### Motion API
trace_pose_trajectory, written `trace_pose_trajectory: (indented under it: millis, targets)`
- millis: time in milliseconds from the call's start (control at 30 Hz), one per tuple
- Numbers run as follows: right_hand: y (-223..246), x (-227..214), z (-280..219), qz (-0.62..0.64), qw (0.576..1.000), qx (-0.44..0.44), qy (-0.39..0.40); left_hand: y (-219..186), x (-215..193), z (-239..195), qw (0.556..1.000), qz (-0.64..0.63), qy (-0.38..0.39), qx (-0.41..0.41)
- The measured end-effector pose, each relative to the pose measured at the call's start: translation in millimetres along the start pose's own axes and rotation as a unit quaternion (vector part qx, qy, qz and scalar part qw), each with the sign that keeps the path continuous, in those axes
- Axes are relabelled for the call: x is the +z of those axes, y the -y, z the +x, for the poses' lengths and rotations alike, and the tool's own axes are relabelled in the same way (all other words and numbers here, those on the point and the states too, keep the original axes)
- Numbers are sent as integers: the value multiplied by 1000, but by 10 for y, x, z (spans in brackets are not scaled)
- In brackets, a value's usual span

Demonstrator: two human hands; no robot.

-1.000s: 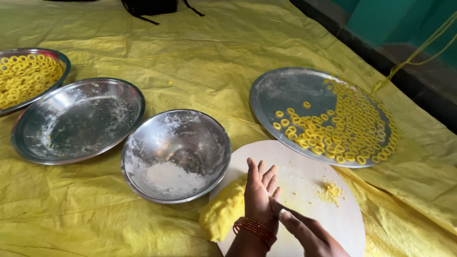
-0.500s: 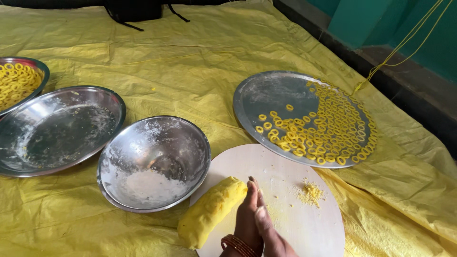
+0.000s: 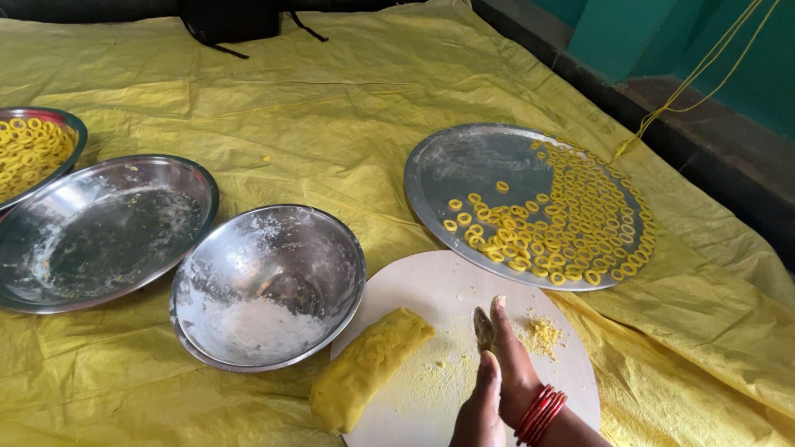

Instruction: The person rolls small pieces of yellow dough between their palms to form thin ropes, then joins the ends to make small rings. The rings are placed on a large metal tray. The person occasionally dips their fingers into a bowl of white powder to reduce stickiness.

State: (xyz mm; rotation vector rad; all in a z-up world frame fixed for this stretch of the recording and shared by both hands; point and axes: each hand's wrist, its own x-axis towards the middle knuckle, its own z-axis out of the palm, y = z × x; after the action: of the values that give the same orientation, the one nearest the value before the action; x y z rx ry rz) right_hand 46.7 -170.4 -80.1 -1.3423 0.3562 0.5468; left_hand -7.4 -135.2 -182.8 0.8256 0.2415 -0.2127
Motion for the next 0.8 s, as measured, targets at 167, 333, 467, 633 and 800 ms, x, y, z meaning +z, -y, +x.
trace_pose_trajectory:
  millis: [167,333,467,633,800]
  targets:
    - [-268,16,-29,5,997,-59,59,-343,-36,-32,999,37,-23,31]
    - [-580,59,-116,25,996,-45,67,-671,-148,-163,998,10,-43,37]
    - [-824,115,-213,37,994,-2,100,-747,-351,-51,996,-25,-60,67]
    - [-1156,84,-337,46,993,-4,108,-804,-560,52,994,-33,-77,74]
    - [-1121,121,-380,44,991,-46,121,-985,-449,-111,982,-148,-97,-62]
